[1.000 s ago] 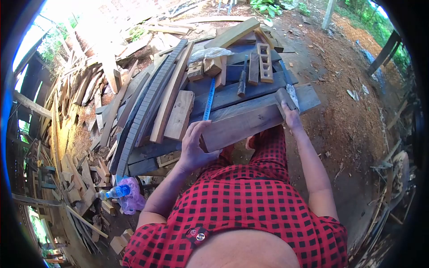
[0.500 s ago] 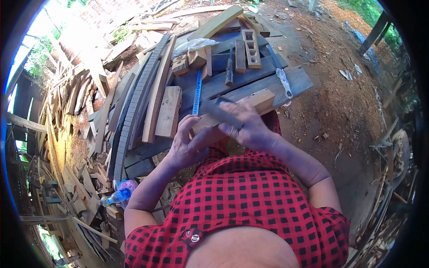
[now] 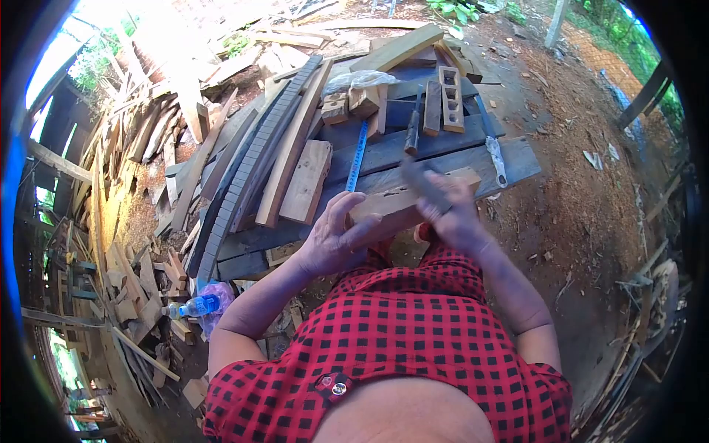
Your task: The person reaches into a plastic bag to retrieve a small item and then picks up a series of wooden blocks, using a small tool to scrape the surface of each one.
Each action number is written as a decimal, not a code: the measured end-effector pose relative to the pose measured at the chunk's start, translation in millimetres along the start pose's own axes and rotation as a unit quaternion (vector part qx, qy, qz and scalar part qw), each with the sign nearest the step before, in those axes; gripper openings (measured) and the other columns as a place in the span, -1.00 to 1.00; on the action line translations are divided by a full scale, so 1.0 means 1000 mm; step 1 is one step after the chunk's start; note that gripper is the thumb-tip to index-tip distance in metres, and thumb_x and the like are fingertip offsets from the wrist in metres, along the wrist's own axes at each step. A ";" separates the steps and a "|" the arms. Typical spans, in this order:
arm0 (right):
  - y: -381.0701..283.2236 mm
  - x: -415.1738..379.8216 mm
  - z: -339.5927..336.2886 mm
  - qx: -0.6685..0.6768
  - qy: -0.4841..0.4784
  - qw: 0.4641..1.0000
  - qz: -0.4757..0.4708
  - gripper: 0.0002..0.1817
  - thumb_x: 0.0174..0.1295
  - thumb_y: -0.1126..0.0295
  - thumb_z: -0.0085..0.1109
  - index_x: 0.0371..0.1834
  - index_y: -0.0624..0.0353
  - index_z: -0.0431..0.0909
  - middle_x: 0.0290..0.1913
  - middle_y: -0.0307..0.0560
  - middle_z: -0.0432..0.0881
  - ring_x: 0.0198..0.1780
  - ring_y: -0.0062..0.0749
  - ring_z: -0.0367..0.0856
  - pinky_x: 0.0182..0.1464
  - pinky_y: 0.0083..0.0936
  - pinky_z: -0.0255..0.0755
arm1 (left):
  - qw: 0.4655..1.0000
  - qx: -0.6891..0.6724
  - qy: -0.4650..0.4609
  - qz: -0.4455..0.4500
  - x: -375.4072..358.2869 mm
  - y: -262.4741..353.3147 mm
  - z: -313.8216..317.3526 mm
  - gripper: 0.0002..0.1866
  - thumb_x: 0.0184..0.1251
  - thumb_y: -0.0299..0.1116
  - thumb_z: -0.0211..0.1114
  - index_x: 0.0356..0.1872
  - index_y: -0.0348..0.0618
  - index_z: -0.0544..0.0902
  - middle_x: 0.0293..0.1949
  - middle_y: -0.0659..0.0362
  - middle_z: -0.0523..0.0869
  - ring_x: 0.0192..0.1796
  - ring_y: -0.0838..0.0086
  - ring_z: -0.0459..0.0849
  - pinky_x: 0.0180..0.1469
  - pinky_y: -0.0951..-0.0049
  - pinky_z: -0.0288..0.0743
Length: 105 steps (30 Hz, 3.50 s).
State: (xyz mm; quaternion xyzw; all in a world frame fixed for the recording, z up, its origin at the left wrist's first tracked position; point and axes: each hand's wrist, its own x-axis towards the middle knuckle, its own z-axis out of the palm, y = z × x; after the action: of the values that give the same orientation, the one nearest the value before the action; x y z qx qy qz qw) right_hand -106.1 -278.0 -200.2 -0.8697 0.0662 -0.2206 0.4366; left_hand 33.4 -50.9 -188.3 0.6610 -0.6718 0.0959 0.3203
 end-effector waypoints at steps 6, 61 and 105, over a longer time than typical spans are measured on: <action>0.017 -0.006 -0.013 -0.030 -0.035 0.997 -0.058 -0.60 0.26 0.23 0.17 0.10 0.18 0.54 0.18 0.06 0.53 0.28 -0.11 0.42 0.34 -0.17 0.15 | 0.999 0.042 -0.026 -0.003 -0.002 0.004 -0.004 -0.27 -0.31 -0.46 0.41 0.10 -0.03 0.44 0.14 -0.09 0.37 0.15 -0.03 0.44 0.07 0.16 0.48; 0.145 0.019 0.050 -0.327 0.129 0.936 0.012 -0.46 0.14 0.10 0.16 0.20 -0.03 0.40 0.24 -0.11 0.42 0.33 -0.25 0.30 0.29 0.14 0.04 | 0.700 -0.384 0.361 -0.481 0.321 -0.257 0.108 -0.41 -0.22 -0.24 0.50 -0.14 -0.19 0.41 -0.24 0.06 0.57 -0.25 0.33 0.62 -0.34 0.24 0.59; 0.161 0.006 0.061 -0.303 0.172 0.937 -0.002 -0.39 0.07 0.01 0.24 0.22 -0.12 0.38 0.18 -0.12 0.41 0.30 -0.30 0.31 0.27 0.14 0.06 | 0.865 -0.244 -0.146 -0.414 0.146 -0.164 0.112 -0.30 0.26 -0.05 0.28 0.38 -0.02 0.28 0.21 0.02 0.48 0.08 0.30 0.56 0.00 0.37 0.51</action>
State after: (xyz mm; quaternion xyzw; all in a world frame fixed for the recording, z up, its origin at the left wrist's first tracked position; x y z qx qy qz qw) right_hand -61.2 -333.4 -357.6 -0.9099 0.2021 -0.3369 0.1335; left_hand 167.0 -251.0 -242.3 0.7857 -0.3777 -0.3100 0.3793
